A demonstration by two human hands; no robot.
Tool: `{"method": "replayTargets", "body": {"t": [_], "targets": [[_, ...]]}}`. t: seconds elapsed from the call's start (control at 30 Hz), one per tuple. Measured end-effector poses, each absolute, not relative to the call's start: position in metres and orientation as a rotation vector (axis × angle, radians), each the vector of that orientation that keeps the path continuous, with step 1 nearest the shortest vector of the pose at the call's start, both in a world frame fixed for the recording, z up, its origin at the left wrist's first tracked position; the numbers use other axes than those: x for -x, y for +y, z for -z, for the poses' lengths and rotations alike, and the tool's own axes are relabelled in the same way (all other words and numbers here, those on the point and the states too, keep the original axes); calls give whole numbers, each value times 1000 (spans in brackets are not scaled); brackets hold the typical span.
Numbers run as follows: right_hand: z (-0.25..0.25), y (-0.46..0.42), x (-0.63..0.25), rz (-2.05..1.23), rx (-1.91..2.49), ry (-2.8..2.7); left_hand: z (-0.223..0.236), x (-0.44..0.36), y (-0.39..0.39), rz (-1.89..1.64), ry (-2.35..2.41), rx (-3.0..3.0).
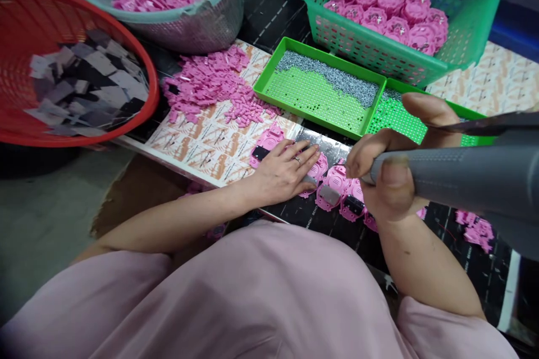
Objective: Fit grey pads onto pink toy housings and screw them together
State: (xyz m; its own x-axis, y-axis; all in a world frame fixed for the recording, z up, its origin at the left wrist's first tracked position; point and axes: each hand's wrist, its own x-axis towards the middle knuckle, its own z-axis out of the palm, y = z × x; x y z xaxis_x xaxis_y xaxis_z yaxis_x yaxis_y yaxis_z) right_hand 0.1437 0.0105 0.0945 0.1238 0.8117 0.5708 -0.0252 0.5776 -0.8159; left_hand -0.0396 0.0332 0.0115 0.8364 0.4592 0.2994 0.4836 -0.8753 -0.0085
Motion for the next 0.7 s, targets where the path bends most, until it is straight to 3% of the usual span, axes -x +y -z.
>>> {"method": "replayTargets", "body": {"t": [0.2, 0.7], "targets": [[-87, 21, -143, -618, 449, -1388, -18, 35, 30, 356, -786, 2967], [-96, 19, -134, -554, 623, -1279, -30, 29, 55, 355, -719, 2987]]}}
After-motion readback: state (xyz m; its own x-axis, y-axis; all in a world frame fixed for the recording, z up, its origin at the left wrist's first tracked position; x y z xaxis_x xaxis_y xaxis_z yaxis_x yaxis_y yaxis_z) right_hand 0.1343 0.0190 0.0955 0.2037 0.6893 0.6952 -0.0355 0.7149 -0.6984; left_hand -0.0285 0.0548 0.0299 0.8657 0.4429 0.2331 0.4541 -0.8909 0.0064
